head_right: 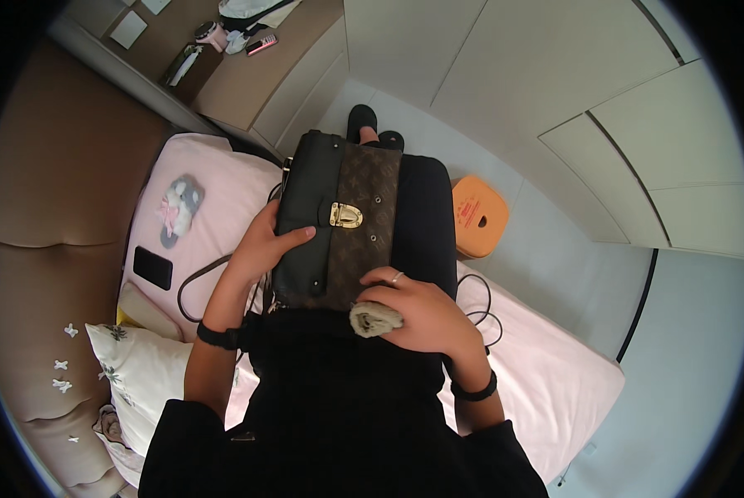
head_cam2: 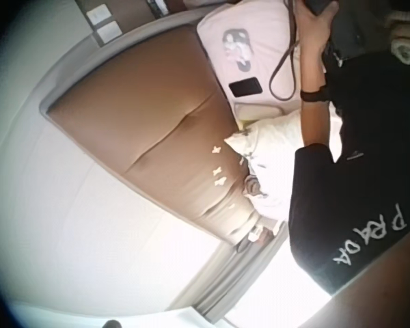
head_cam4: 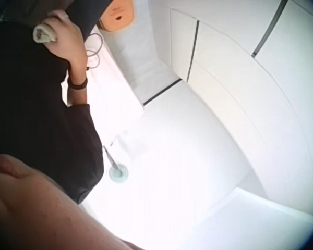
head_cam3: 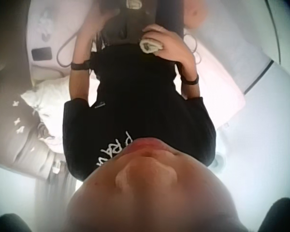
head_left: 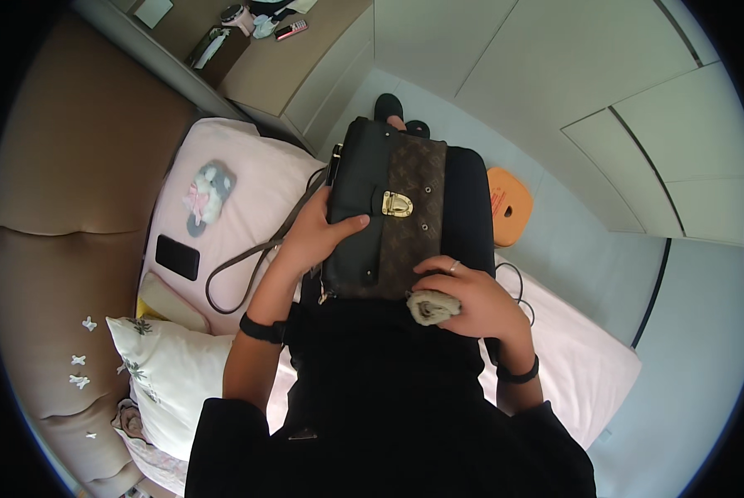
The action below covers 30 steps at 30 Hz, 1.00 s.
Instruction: The recorder cleans a luxury handbag using a soft cloth while sitting on a bed.
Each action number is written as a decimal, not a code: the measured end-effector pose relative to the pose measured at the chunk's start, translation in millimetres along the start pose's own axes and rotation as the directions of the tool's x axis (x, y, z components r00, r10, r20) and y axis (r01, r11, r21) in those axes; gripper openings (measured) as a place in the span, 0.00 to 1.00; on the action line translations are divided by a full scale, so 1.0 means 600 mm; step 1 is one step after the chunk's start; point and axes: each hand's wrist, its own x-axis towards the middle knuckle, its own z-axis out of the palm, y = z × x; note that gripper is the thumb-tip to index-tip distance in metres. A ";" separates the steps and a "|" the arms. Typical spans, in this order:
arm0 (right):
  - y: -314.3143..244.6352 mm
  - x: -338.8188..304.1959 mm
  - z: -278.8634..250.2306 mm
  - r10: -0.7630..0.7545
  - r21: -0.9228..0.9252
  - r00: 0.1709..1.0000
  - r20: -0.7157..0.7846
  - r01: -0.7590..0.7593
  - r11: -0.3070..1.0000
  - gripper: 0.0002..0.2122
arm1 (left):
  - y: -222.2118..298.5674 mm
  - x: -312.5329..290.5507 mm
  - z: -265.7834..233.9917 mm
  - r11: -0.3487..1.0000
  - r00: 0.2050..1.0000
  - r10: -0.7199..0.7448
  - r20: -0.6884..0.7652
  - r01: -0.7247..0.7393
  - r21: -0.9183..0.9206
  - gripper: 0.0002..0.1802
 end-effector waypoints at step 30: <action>0.056 0.052 -0.059 -0.168 -0.263 0.567 -0.807 -0.089 0.961 0.20 | 0.085 -0.094 0.201 0.780 0.916 0.332 0.223 -0.400 0.482 0.30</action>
